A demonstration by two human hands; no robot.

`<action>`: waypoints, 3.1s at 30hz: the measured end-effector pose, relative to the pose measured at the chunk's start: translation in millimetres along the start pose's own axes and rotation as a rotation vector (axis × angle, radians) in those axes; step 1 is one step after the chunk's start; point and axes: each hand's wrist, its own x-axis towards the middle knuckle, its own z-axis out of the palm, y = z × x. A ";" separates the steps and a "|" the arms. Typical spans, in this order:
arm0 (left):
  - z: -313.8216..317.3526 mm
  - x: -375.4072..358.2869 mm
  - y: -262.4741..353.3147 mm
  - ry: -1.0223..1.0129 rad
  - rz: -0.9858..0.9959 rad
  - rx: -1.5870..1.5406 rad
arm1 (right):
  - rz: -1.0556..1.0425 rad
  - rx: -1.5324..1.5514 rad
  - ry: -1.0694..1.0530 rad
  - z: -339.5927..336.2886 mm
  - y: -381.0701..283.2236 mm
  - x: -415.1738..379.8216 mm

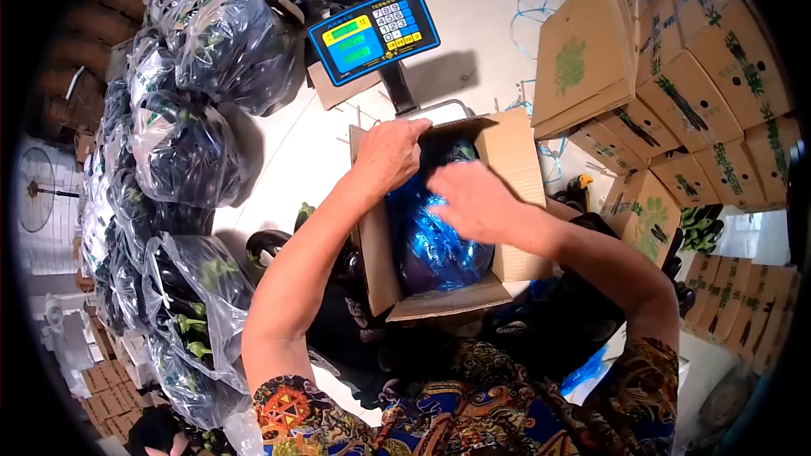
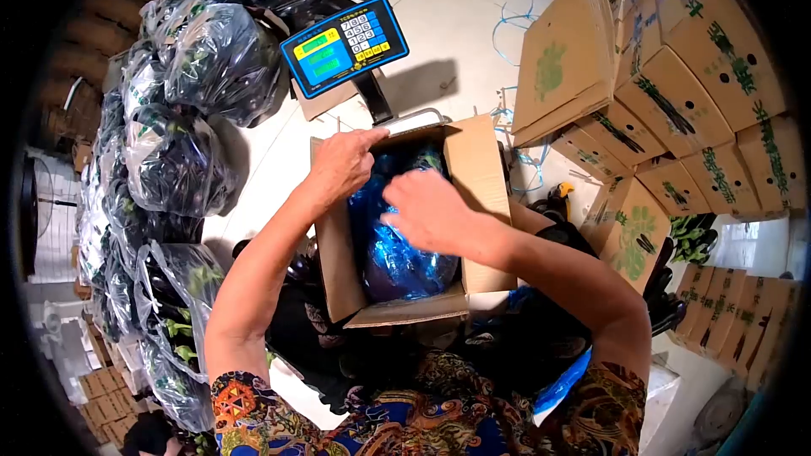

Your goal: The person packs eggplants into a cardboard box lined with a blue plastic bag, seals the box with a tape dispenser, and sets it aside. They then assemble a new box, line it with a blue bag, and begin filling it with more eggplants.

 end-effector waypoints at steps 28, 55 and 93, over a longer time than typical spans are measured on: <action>103.0 -74.3 63.3 0.067 -0.187 0.122 | 0.337 -0.329 -0.207 -0.6 -36.7 -59.8; 17.4 -72.3 -43.4 0.022 -0.338 -0.860 | 0.234 -0.233 0.297 62.5 -20.1 -47.1; 95.9 -2.7 -14.5 0.406 -0.029 0.055 | 0.424 -0.099 0.213 48.1 68.7 24.8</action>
